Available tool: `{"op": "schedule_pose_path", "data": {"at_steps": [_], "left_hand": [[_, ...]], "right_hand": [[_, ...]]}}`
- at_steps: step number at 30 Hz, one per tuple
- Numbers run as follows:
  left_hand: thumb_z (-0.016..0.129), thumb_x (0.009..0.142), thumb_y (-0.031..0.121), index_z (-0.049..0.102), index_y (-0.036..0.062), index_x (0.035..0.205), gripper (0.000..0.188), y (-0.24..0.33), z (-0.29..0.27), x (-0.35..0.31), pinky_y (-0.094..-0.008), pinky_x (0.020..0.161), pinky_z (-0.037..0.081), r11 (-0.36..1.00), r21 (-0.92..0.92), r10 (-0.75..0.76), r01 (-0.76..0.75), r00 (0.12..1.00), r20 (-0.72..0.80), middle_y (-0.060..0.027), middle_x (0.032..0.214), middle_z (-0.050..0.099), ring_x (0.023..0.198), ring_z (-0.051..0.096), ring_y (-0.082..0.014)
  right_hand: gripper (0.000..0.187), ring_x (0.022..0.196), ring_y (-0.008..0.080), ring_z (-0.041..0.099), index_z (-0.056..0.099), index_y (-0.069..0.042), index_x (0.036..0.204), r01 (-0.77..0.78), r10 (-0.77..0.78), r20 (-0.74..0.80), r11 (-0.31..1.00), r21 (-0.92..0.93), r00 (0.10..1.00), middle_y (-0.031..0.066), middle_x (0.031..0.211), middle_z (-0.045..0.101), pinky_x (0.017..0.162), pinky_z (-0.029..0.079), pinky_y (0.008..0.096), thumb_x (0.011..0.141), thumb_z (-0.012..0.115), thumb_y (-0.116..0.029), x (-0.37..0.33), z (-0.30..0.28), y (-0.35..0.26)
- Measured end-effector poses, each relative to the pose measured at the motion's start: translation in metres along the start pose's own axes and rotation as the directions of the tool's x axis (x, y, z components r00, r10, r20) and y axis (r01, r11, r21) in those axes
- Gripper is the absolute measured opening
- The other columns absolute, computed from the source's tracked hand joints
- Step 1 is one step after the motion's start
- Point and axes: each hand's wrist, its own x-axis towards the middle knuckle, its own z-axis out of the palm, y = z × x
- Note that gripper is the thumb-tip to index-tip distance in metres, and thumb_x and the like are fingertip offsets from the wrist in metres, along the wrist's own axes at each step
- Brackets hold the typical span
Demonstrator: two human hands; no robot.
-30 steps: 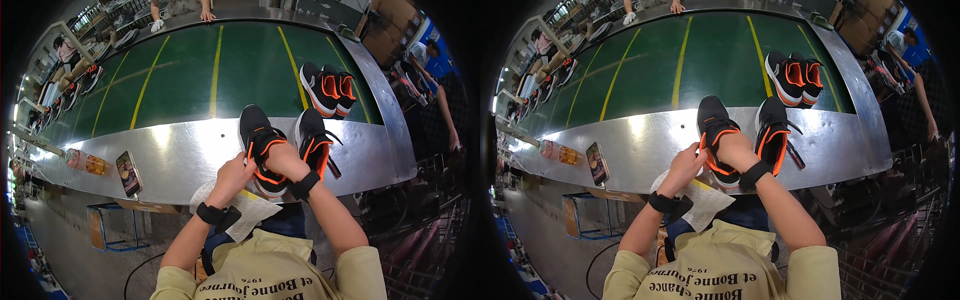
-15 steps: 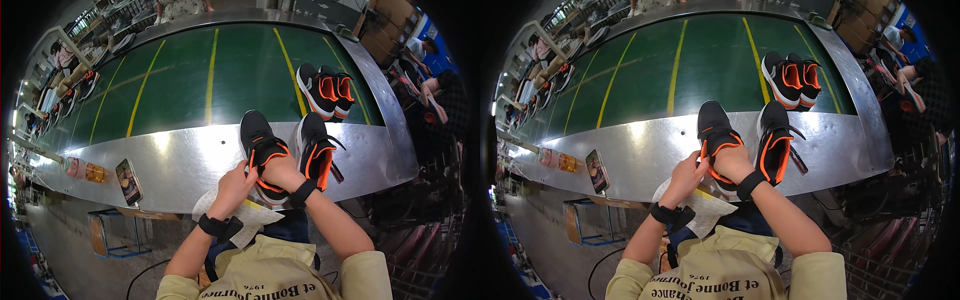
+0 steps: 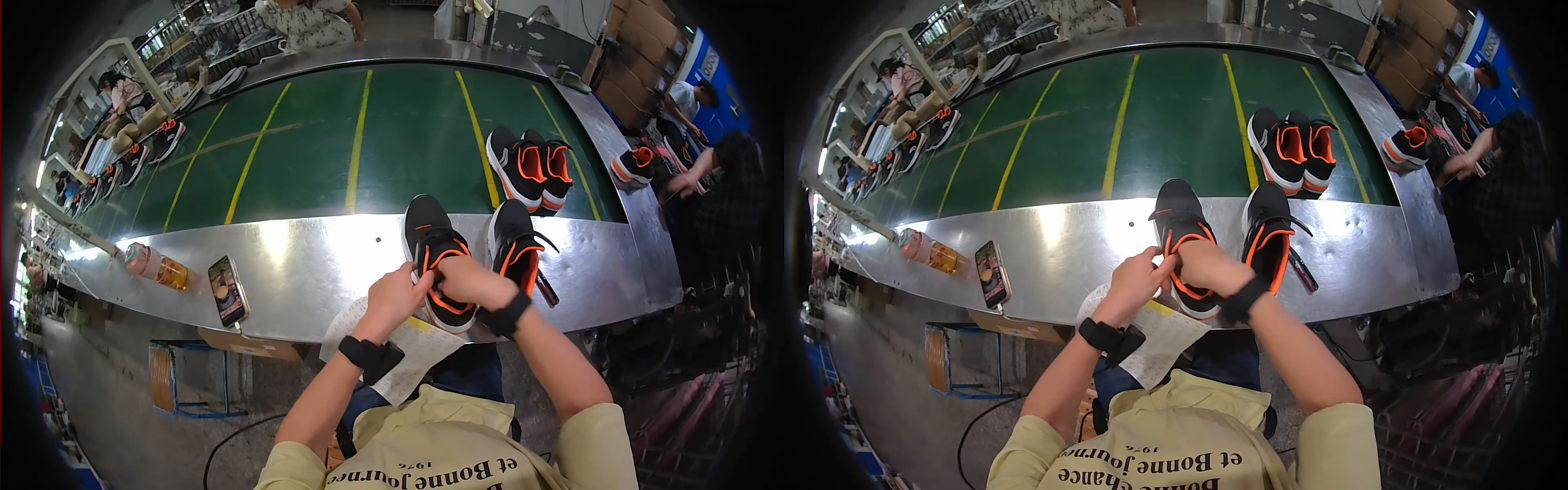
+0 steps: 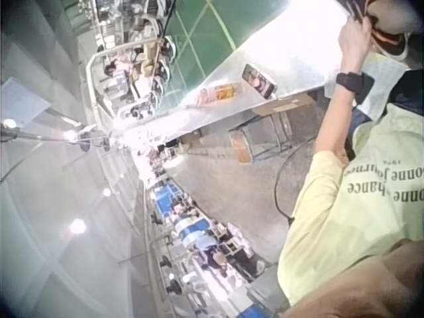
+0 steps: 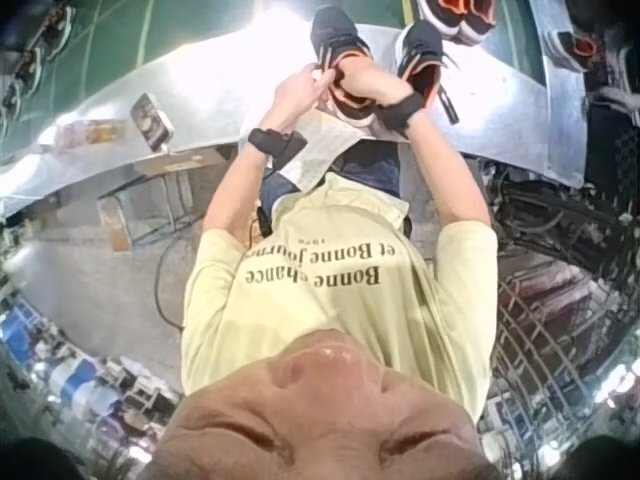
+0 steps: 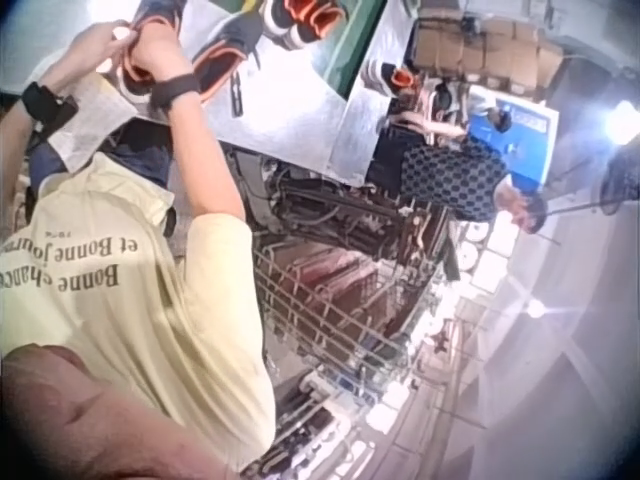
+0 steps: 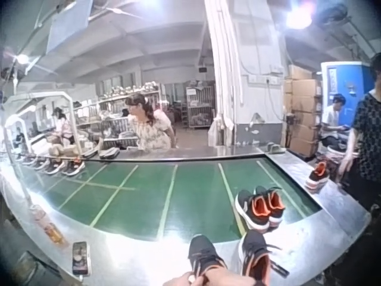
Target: Checking shoes for quality and marking a production list in a shoe factory.
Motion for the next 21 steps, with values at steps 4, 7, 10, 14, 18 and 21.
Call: {"op": "schedule_pose_path", "data": {"at_steps": [4,7,10,14,18,21], "left_hand": [[0.048,0.088,0.053,0.067,0.0081,0.101,0.051,-0.004,-0.044,0.001,-0.0321,0.064,0.048,0.999,0.017,-0.047,0.048,0.999,-0.020,-0.0042,0.056,0.064,0.060,0.065,-0.0189],[0.047,0.089,0.050,0.068,0.0059,0.097,0.049,-0.034,-0.079,0.016,-0.0295,0.061,0.046,0.996,-0.048,-0.078,0.071,0.986,-0.148,-0.0051,0.053,0.061,0.055,0.062,-0.0164],[0.049,0.090,0.044,0.067,0.0023,0.090,0.046,-0.056,-0.096,0.039,-0.0282,0.058,0.044,0.986,-0.115,-0.150,0.121,0.942,-0.300,-0.0065,0.053,0.060,0.055,0.060,-0.0148],[0.049,0.090,0.041,0.067,0.0027,0.087,0.042,-0.078,-0.088,0.063,-0.0286,0.058,0.043,0.953,-0.224,-0.278,0.203,0.879,-0.388,-0.0059,0.055,0.059,0.054,0.057,-0.0147],[0.049,0.089,0.036,0.067,0.0029,0.084,0.038,-0.105,-0.081,0.068,-0.0303,0.059,0.044,0.933,-0.297,-0.332,0.204,0.804,-0.493,-0.0080,0.058,0.060,0.058,0.058,-0.0183],[0.048,0.090,0.035,0.067,0.0036,0.081,0.038,-0.116,-0.073,0.069,-0.0332,0.060,0.046,0.911,-0.350,-0.386,0.217,0.748,-0.540,-0.0089,0.060,0.061,0.059,0.062,-0.0204]], "right_hand": [[0.031,0.078,0.0344,0.063,0.062,-0.002,0.101,-0.022,0.051,-0.151,0.982,0.187,0.987,0.0177,0.078,0.064,0.069,0.049,0.0414,0.079,0.065,-0.024,-0.054,-0.071,-0.008],[0.041,0.077,0.0340,0.063,0.061,-0.004,0.105,-0.049,0.054,-0.056,0.996,0.079,0.997,0.0164,0.076,0.064,0.068,0.049,0.0417,0.077,0.068,-0.033,-0.092,-0.085,-0.010],[0.051,0.074,0.0332,0.063,0.061,-0.006,0.106,0.022,-0.022,0.019,1.000,-0.018,1.000,0.0146,0.075,0.064,0.067,0.049,0.0405,0.072,0.070,-0.043,-0.100,-0.069,-0.012],[0.067,0.072,0.0318,0.063,0.060,-0.009,0.100,0.021,-0.021,0.005,0.993,-0.116,1.000,0.0135,0.070,0.061,0.062,0.047,0.0422,0.058,0.074,-0.060,-0.066,-0.016,0.012],[0.060,0.078,0.0304,0.065,0.064,-0.009,0.095,-0.010,0.000,0.099,0.995,0.098,0.995,0.0143,0.080,0.065,0.068,0.049,0.0386,0.064,0.073,-0.059,-0.053,-0.037,0.017],[0.061,0.086,0.0247,0.065,0.063,-0.004,0.104,-0.103,0.138,-0.036,0.865,0.491,0.990,0.0138,0.090,0.067,0.077,0.050,0.0327,0.071,0.071,-0.054,-0.030,-0.088,0.017]]}}
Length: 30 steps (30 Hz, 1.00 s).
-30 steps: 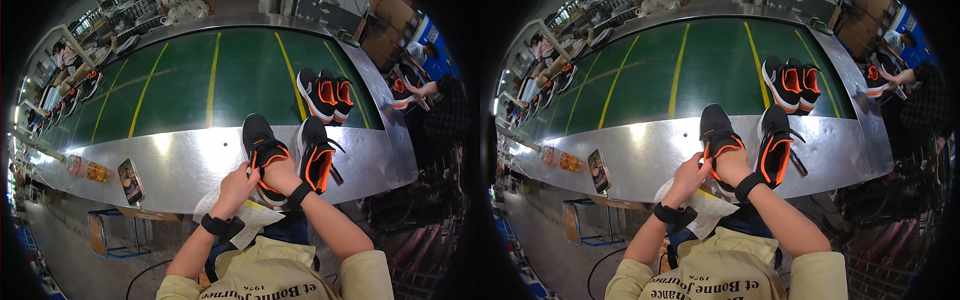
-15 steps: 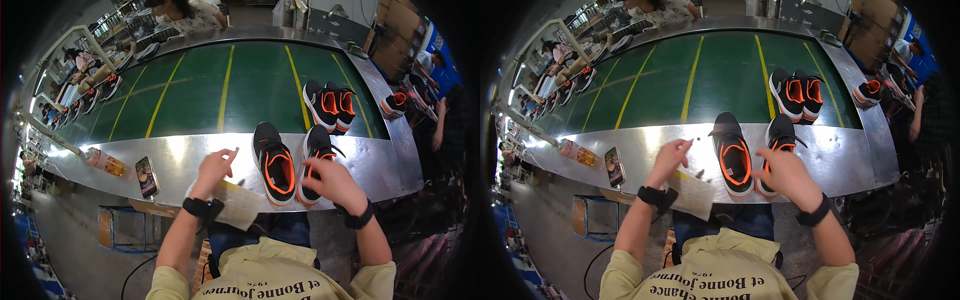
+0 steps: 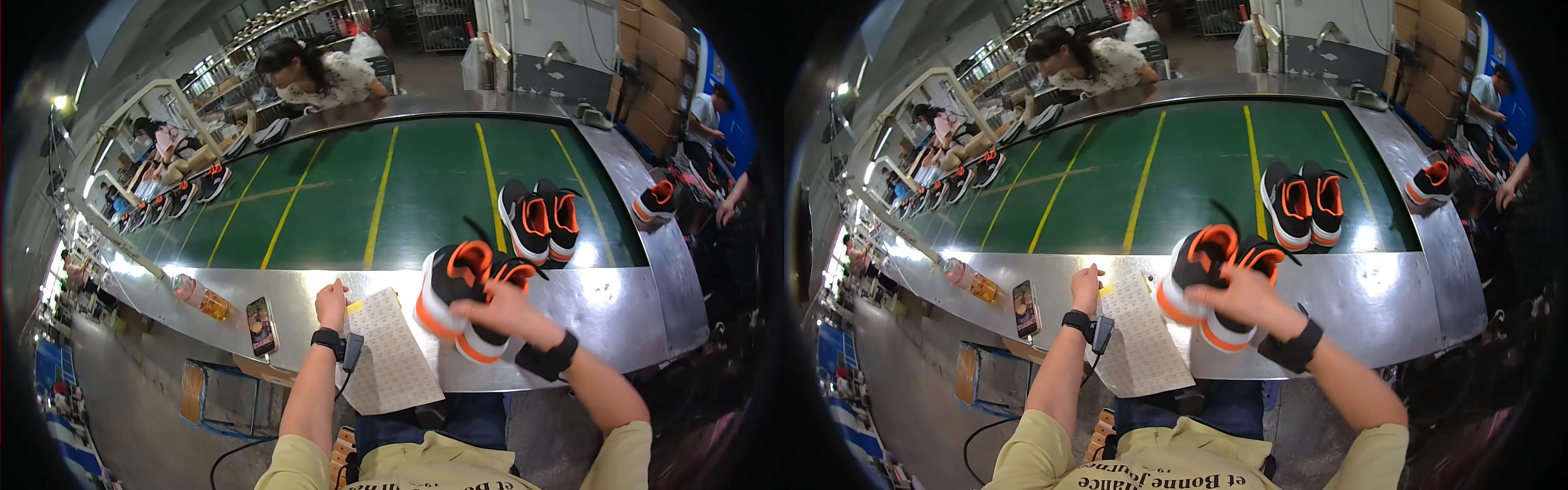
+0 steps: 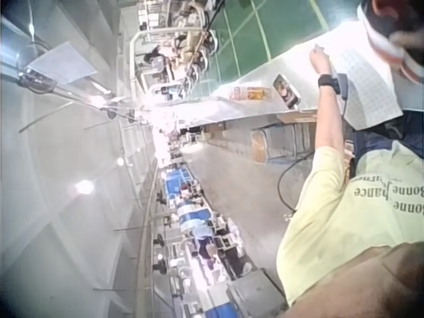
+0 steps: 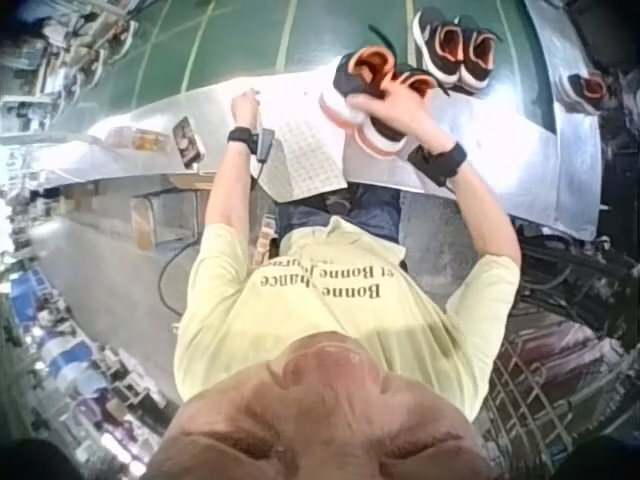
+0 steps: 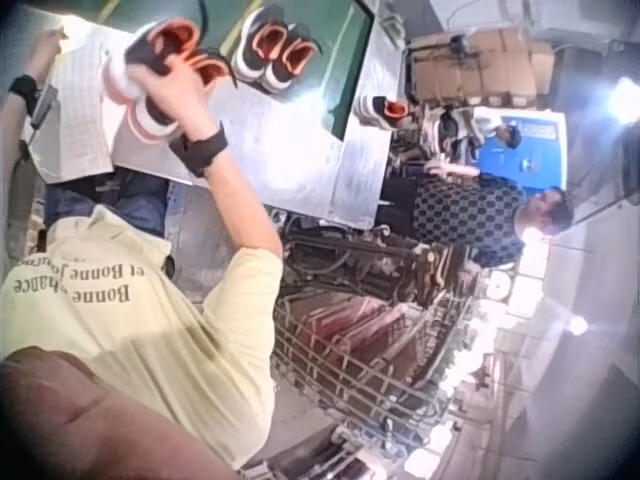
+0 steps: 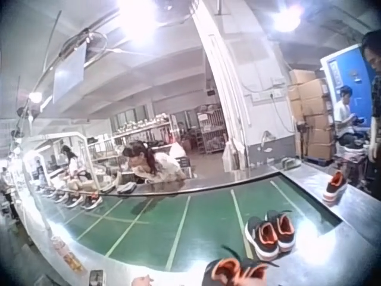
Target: Checking shoes for quality and marking a production list in a shoe factory.
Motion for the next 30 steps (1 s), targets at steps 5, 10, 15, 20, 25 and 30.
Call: {"op": "schedule_pose_path", "data": {"at_steps": [5,10,15,20,25,30], "left_hand": [[0.045,0.091,0.037,0.066,0.0067,0.079,0.039,0.006,0.014,0.005,-0.0387,0.063,0.048,0.993,0.114,0.060,-0.037,0.976,-0.211,-0.0129,0.066,0.064,0.065,0.064,-0.0297],[0.042,0.094,0.038,0.060,0.0090,0.080,0.037,0.023,0.046,0.028,-0.0489,0.062,0.043,0.919,0.363,0.228,-0.156,0.959,-0.165,-0.0199,0.072,0.062,0.071,0.059,-0.0408],[0.053,0.090,0.030,0.063,0.0118,0.074,0.026,0.013,0.050,0.032,-0.0443,0.051,0.042,0.854,0.463,0.354,-0.239,0.918,-0.178,-0.0114,0.063,0.062,0.058,0.059,-0.0340],[0.059,0.086,0.024,0.062,0.0121,0.070,0.020,0.008,0.056,0.033,-0.0437,0.046,0.039,0.855,0.435,0.390,-0.283,0.904,-0.177,-0.0094,0.055,0.057,0.050,0.055,-0.0322],[0.059,0.086,0.024,0.062,0.0117,0.070,0.020,0.010,0.052,0.027,-0.0431,0.046,0.039,0.881,0.396,0.347,-0.259,0.923,-0.167,-0.0097,0.056,0.058,0.051,0.056,-0.0320],[0.053,0.089,0.031,0.062,0.0136,0.076,0.024,-0.003,0.053,0.037,-0.0475,0.051,0.042,0.882,0.419,0.303,-0.216,0.940,-0.155,-0.0117,0.062,0.061,0.057,0.059,-0.0358]], "right_hand": [[0.035,0.088,0.0234,0.065,0.058,-0.002,0.110,-0.276,0.197,0.214,0.386,0.880,0.957,0.0117,0.104,0.065,0.080,0.053,0.0359,0.086,0.063,-0.027,0.083,-0.049,-0.059],[0.023,0.094,0.0291,0.063,0.056,0.000,0.107,-0.352,0.357,0.293,0.114,0.929,0.887,0.0162,0.100,0.064,0.091,0.046,0.0473,0.086,0.053,-0.009,0.217,-0.071,-0.069],[0.024,0.084,0.0263,0.060,0.049,0.000,0.100,-0.177,0.390,0.170,-0.020,0.984,0.905,0.0098,0.089,0.056,0.079,0.050,0.0379,0.077,0.058,-0.001,0.397,-0.075,0.012],[0.025,0.080,0.0235,0.055,0.048,-0.003,0.094,0.093,0.247,-0.128,0.149,0.984,0.961,0.0120,0.086,0.052,0.077,0.047,0.0345,0.078,0.059,-0.019,0.501,-0.102,-0.001],[0.057,0.108,0.0321,0.052,0.034,-0.003,0.123,-0.080,0.145,0.050,0.207,0.975,0.988,0.0238,0.120,0.044,0.091,0.044,0.0395,0.077,0.067,-0.013,0.449,-0.104,-0.047],[0.047,0.103,0.0208,0.055,0.048,-0.006,0.124,-0.090,-0.018,0.172,0.795,0.600,0.985,0.0058,0.110,0.056,0.087,0.045,0.0350,0.084,0.065,-0.024,0.269,-0.098,-0.042]]}}
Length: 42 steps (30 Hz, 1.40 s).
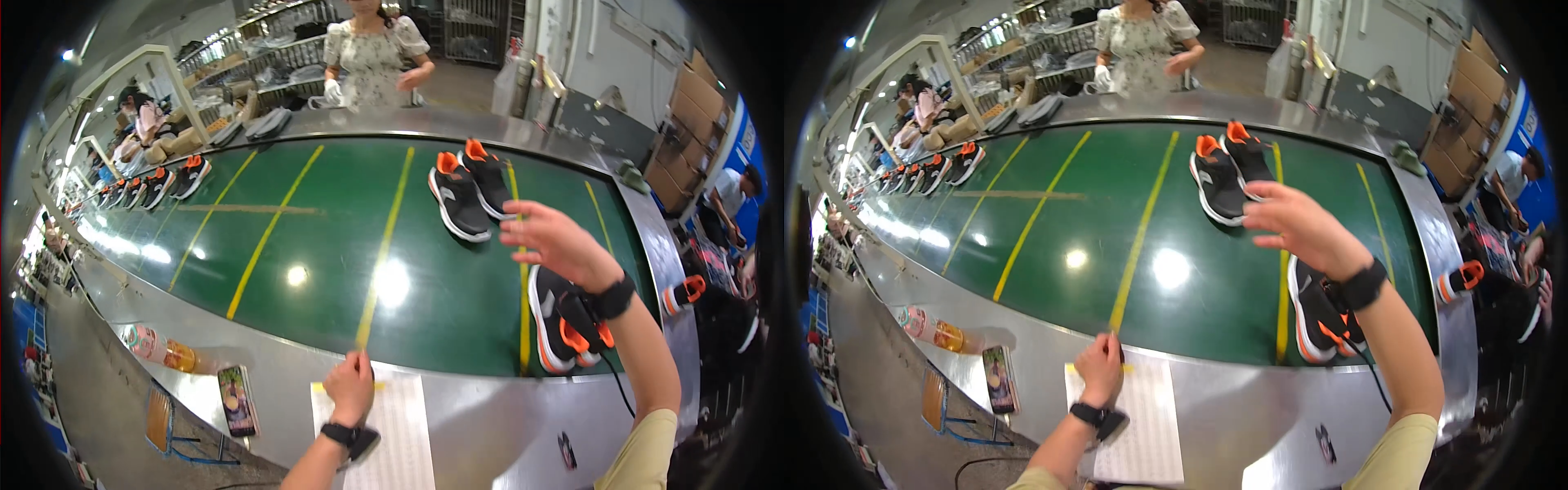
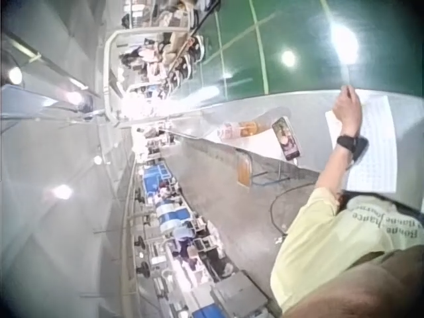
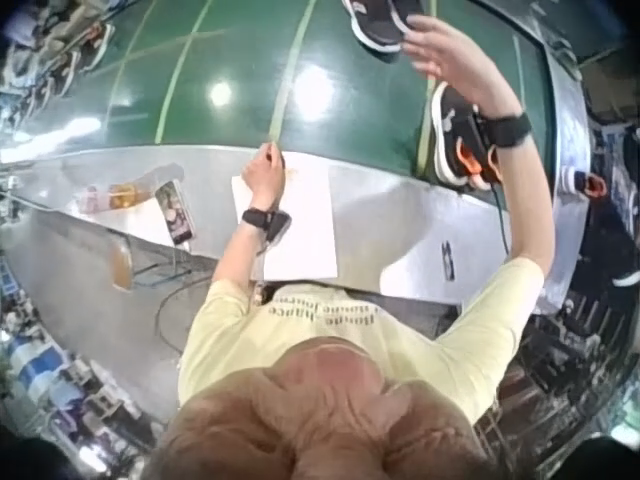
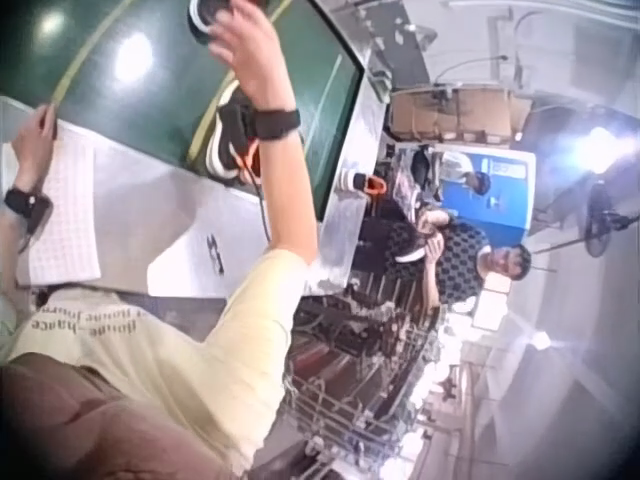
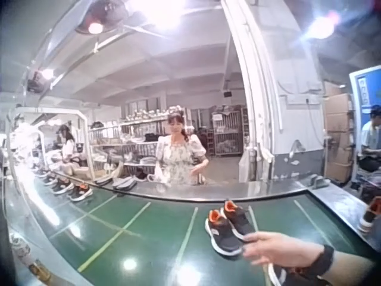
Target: Checking shoes for quality and marking a production list in a shoe factory.
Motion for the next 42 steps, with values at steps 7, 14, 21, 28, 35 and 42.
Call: {"op": "schedule_pose_path", "data": {"at_steps": [7,14,21,28,35,42], "left_hand": [[0.050,0.090,0.032,0.065,0.0108,0.079,0.028,0.037,0.017,0.030,-0.0467,0.060,0.044,0.986,-0.034,0.163,-0.161,0.985,0.061,-0.0136,0.068,0.065,0.063,0.060,-0.0366],[0.058,0.085,0.020,0.063,0.0096,0.088,0.012,0.073,0.002,0.013,-0.0385,0.077,0.043,0.746,-0.205,0.613,-0.634,0.774,-0.159,-0.0078,0.085,0.064,0.086,0.059,-0.0274],[0.065,0.077,0.010,0.060,0.0101,0.087,0.011,0.052,-0.030,-0.014,-0.0377,0.068,0.041,0.538,-0.214,0.803,-0.816,0.573,-0.166,-0.0049,0.079,0.055,0.078,0.053,-0.0258],[0.064,0.080,0.038,0.059,0.0076,0.108,0.041,0.020,-0.078,-0.087,-0.0428,0.080,0.042,0.813,0.024,0.462,-0.581,0.671,0.580,-0.0154,0.109,0.056,0.105,0.052,-0.0332],[0.057,0.082,0.051,0.050,0.0081,0.126,0.061,0.012,-0.037,-0.094,-0.0487,0.092,0.036,0.688,-0.010,0.673,-0.725,0.633,0.382,-0.0191,0.135,0.041,0.125,0.037,-0.0398],[0.060,0.081,0.049,0.048,0.0071,0.128,0.064,0.020,-0.026,-0.071,-0.0516,0.098,0.031,0.792,-0.009,0.548,-0.610,0.704,0.451,-0.0170,0.139,0.040,0.131,0.031,-0.0385]], "right_hand": [[0.077,0.111,0.0368,0.050,0.051,-0.010,0.127,-0.266,-0.141,-0.305,0.241,-0.934,0.942,0.0235,0.117,0.051,0.091,0.044,0.0404,0.063,0.077,-0.045,-0.150,-0.036,0.113],[0.078,0.106,0.0369,0.056,0.045,-0.017,0.131,-0.286,-0.213,-0.418,0.463,-0.839,0.883,0.0240,0.113,0.056,0.090,0.044,0.0443,0.065,0.076,-0.045,-0.140,-0.042,0.189],[0.056,0.122,0.0388,0.037,0.059,-0.013,0.109,-0.584,-0.351,-0.587,0.127,-0.802,0.730,0.0255,0.133,0.035,0.094,0.040,0.0486,0.063,0.078,-0.040,-0.121,-0.039,0.192],[0.067,0.105,0.0338,0.055,0.066,-0.009,0.108,-0.486,-0.181,-0.551,0.306,-0.819,0.815,0.0179,0.111,0.058,0.092,0.044,0.0400,0.056,0.079,-0.049,-0.118,-0.075,0.185],[0.047,0.075,0.0242,0.066,0.067,-0.003,0.089,-0.308,-0.310,-0.530,0.546,-0.779,0.789,0.0122,0.083,0.068,0.069,0.050,0.0338,0.065,0.076,-0.042,-0.124,-0.051,0.131],[0.036,0.075,0.0242,0.059,0.063,-0.003,0.082,-0.010,-0.593,-0.371,0.521,-0.853,0.714,0.0102,0.081,0.061,0.066,0.046,0.0343,0.063,0.081,-0.027,-0.228,0.071,0.136]]}}
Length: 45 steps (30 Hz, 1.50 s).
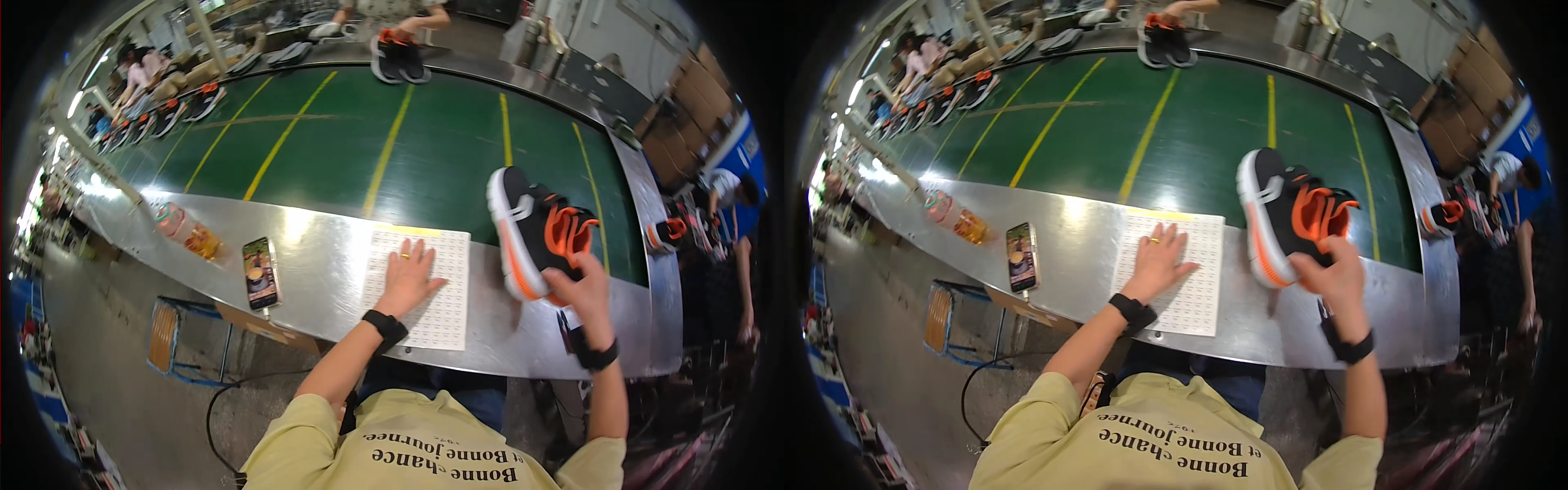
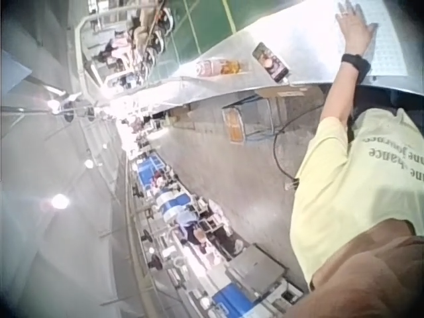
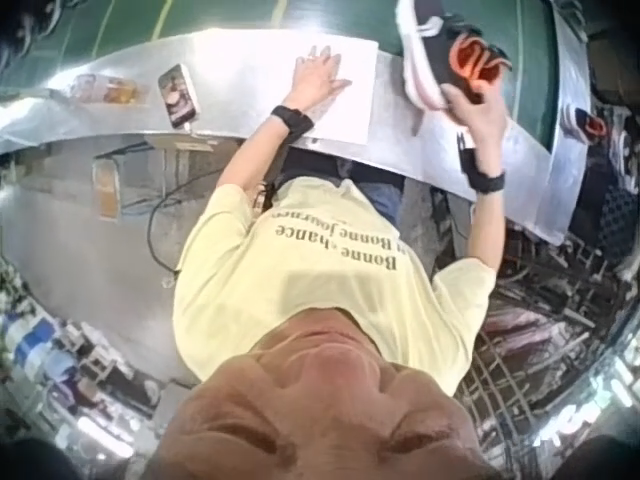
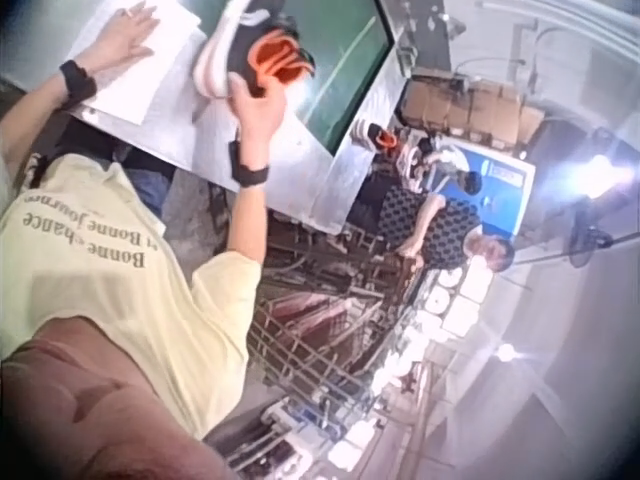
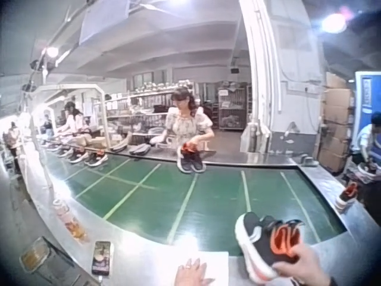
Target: Checking shoes for quality and marking a production list in a shoe factory.
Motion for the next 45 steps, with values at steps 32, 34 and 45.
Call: {"op": "schedule_pose_path", "data": {"at_steps": [32,34,45], "left_hand": [[0.042,0.072,-0.006,0.050,0.0008,0.114,0.043,0.022,0.005,-0.124,-0.0285,0.075,0.054,-0.739,-0.619,-0.058,0.267,0.890,0.453,-0.0090,0.102,0.060,0.087,0.062,-0.0186],[0.043,0.072,-0.005,0.053,0.0008,0.112,0.042,0.030,-0.002,-0.124,-0.0291,0.076,0.054,-0.744,-0.608,-0.090,0.277,0.860,0.502,-0.0095,0.100,0.061,0.087,0.062,-0.0195],[0.044,0.090,0.016,0.050,0.0058,0.121,0.033,0.006,-0.002,-0.114,-0.0358,0.088,0.052,-0.668,-0.690,-0.099,0.279,0.885,0.454,-0.0098,0.113,0.060,0.101,0.061,-0.0216]], "right_hand": [[0.033,0.095,0.0134,0.059,0.054,0.003,0.117,-0.418,0.273,0.339,0.324,0.849,0.900,0.0072,0.106,0.061,0.086,0.048,0.0257,0.084,0.047,0.001,-0.164,0.083,0.039],[0.029,0.099,0.0136,0.058,0.053,0.005,0.118,-0.456,0.305,0.505,-0.222,0.862,0.807,0.0086,0.111,0.061,0.090,0.047,0.0258,0.091,0.044,-0.001,-0.169,0.080,0.024],[0.035,0.106,0.0203,0.058,0.047,-0.001,0.126,-0.389,0.217,0.592,-0.574,0.721,0.777,0.0118,0.119,0.058,0.094,0.047,0.0320,0.094,0.040,-0.013,-0.163,0.087,0.013]]}}
